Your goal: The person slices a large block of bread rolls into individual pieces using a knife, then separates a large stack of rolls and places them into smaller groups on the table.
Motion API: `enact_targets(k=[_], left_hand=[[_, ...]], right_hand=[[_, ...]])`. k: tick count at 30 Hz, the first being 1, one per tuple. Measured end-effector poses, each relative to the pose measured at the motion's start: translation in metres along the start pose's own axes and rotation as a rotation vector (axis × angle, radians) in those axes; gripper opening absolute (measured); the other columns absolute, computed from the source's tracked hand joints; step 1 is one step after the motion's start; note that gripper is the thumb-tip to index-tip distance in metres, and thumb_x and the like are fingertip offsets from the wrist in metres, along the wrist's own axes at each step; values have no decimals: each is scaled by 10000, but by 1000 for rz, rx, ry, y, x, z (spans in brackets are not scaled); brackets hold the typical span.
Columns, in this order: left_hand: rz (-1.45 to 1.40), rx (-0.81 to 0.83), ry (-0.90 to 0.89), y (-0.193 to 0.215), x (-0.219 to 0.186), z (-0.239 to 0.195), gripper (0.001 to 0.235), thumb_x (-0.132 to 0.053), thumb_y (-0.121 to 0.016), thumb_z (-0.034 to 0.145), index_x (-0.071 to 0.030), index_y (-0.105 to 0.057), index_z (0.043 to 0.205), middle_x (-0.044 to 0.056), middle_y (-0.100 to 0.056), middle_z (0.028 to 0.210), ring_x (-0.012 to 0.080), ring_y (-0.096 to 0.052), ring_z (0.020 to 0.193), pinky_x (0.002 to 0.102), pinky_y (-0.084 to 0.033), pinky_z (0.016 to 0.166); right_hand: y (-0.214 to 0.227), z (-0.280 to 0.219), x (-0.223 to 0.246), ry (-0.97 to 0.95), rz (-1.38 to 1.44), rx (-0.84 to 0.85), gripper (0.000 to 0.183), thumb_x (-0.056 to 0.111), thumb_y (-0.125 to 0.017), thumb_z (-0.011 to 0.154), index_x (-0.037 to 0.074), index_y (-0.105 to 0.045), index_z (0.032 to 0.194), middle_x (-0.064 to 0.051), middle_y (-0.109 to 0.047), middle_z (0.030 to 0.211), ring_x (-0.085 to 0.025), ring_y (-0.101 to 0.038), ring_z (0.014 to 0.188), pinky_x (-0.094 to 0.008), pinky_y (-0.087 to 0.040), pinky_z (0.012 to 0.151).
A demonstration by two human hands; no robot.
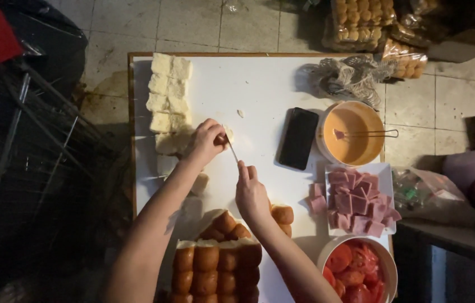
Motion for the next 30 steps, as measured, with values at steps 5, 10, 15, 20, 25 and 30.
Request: enact_targets(k=[5, 10, 15, 20, 25, 30], left_hand=[[-1, 74, 22, -13, 13, 4, 384, -196, -921, 626, -237, -644, 889, -64, -614, 1013, 239, -683, 999, 371, -599, 846], [24, 88, -20, -33, 33, 9, 364, -207, -901, 674, -237, -631, 916, -45, -601, 1000, 249, -673, 995, 368, -583, 850], [201, 72, -24, -1, 11, 8, 319, -256, -893, 708, -270, -664, 931, -78, -634, 986, 183, -654, 1014, 328, -565, 879], [1, -21, 52, 7, 33, 24, 247, -139, -812, 825, -242, -699, 1020, -49, -616, 1225, 236, -648, 1139, 355, -585, 918], [147, -172, 148, 26, 66, 35, 222, -72, -782, 862, -66, -628, 1022, 50, -537, 1413, 329, -586, 1283, 450, -604, 957], [254, -184, -245, -45, 43, 61, 198, -69, -830, 800, -54, -675, 924, 77, -600, 1189, 291, -582, 1236, 343, -577, 957]], right_hand=[[-45, 46, -1, 21, 11, -34, 564, -36, -537, 840, 50, -446, 1390, -145, -531, 1011, -479, -700, 626, -554, -596, 531], [-58, 46, -7, 34, 2, -22, 590, -49, -521, 836, 68, -424, 1406, -128, -517, 1011, -460, -703, 619, -538, -603, 547], [-65, 5, -49, 74, -96, 89, 497, 46, -527, 872, 134, -491, 1360, -78, -524, 1027, -373, -748, 688, -484, -629, 600], [-21, 27, -54, -47, 215, -18, 306, 130, -448, 1010, 122, -531, 1304, -154, -592, 1050, -486, -717, 810, -573, -609, 686], [-36, 68, -51, -23, 199, -112, 259, 173, -467, 1033, 149, -541, 1280, -119, -612, 1069, -439, -728, 847, -533, -615, 739], [-32, 81, -66, -84, 433, -185, 286, 155, -562, 1017, 73, -560, 1291, -218, -662, 1120, -484, -691, 1012, -613, -567, 836]])
Point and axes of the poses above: each hand's wrist, its own z-axis towards the middle knuckle, its own y-axis out of the back of the hand, x = y × z, the point moved 2 cm from there along z, towards the middle knuckle
